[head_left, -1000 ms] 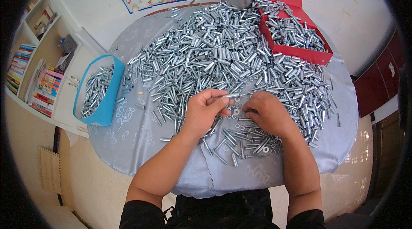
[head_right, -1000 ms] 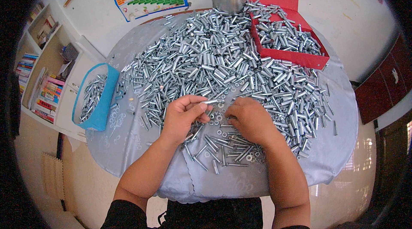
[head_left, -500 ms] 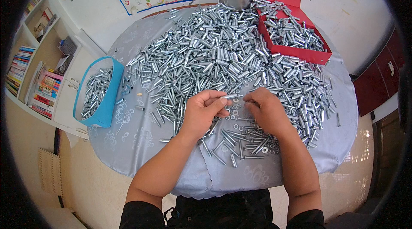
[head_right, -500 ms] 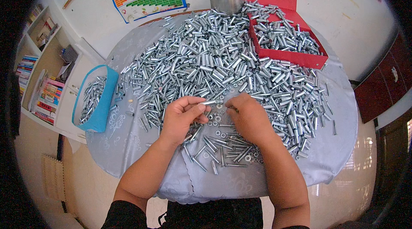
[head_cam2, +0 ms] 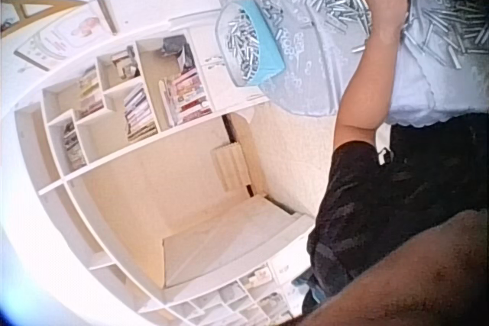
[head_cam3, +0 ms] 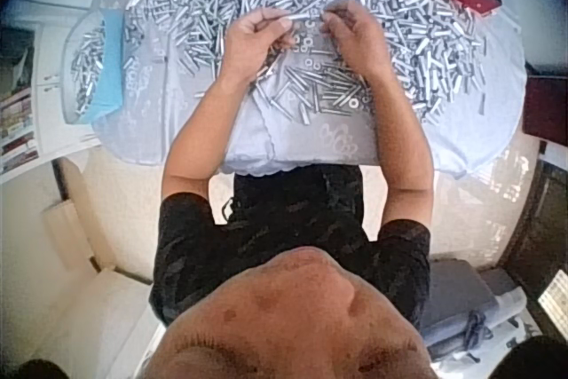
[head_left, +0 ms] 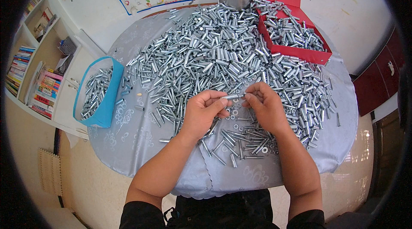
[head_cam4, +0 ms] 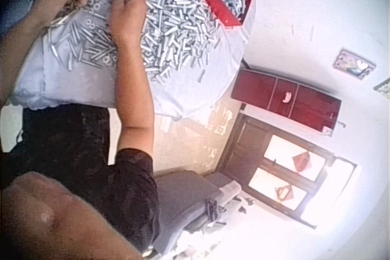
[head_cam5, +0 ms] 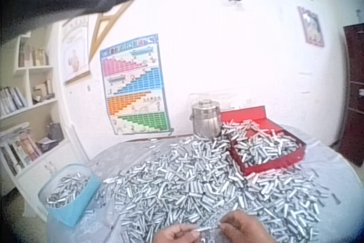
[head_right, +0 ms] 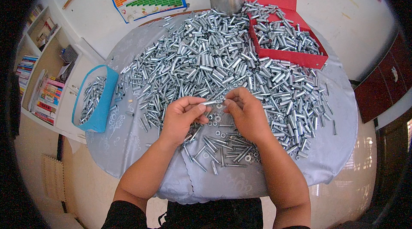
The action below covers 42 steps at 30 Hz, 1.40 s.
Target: The person repeatedly picks up metal bolts and washers from a large pile on a table. They insert the washers onto the bolts one by one and place the assembled fasteners back onto the table. The process is continuous and repetitive throughout the clip.
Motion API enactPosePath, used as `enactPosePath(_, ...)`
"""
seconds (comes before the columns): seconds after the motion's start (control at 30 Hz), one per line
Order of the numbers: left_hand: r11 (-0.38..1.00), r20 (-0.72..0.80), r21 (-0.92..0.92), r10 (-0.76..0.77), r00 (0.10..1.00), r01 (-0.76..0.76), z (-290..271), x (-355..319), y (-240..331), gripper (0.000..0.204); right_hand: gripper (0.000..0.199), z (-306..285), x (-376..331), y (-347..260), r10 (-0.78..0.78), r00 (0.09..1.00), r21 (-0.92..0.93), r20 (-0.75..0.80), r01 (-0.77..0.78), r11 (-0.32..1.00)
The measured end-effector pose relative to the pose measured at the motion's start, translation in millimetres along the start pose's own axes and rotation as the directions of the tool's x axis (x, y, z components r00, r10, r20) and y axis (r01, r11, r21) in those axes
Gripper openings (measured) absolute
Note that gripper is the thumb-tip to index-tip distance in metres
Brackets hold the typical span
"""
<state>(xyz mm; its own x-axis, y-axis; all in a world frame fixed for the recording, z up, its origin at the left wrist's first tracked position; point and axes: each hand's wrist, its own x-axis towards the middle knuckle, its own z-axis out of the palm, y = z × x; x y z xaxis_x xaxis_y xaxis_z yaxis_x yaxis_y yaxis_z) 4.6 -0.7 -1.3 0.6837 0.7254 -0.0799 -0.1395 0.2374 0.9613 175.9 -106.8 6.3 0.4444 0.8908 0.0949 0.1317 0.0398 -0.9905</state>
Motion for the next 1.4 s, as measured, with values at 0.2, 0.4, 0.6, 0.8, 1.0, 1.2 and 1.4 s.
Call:
enactPosePath(0.2,1.000,-0.002,-0.004,0.001,1.000,-0.001,0,1,0,0.021,0.015,-4,1,-1,0.010,0.999,0.062,0.051,-0.013,0.998)
enactPosePath(0.4,1.000,0.003,0.001,0.012,1.000,-0.012,1,0,0,0.021,0.020,-5,1,-5,0.032,0.998,-0.006,0.055,-0.031,0.999)
enactPosePath(0.6,1.000,0.013,0.009,0.002,1.000,-0.002,1,-1,2,0.021,0.016,-5,0,-6,0.057,0.996,0.046,0.064,-0.060,0.997)
enactPosePath(0.8,1.000,0.062,0.017,0.024,0.998,-0.025,2,-3,5,0.021,0.030,-9,2,-2,0.048,0.991,-0.066,0.128,-0.040,0.997)
enactPosePath(1.0,0.999,0.114,0.012,0.047,0.992,-0.049,1,-3,2,0.021,0.040,-10,0,-14,0.213,0.970,-0.120,0.121,-0.198,0.973)
enactPosePath(1.2,0.999,0.104,-0.011,0.051,0.993,-0.050,3,-3,3,0.021,0.031,-6,0,-2,-0.085,0.995,-0.247,-0.050,0.070,0.966)
enactPosePath(1.4,0.999,0.037,-0.013,0.048,0.998,-0.047,1,-1,4,0.022,0.023,1,0,-2,-0.067,0.997,0.042,0.032,0.066,0.997)
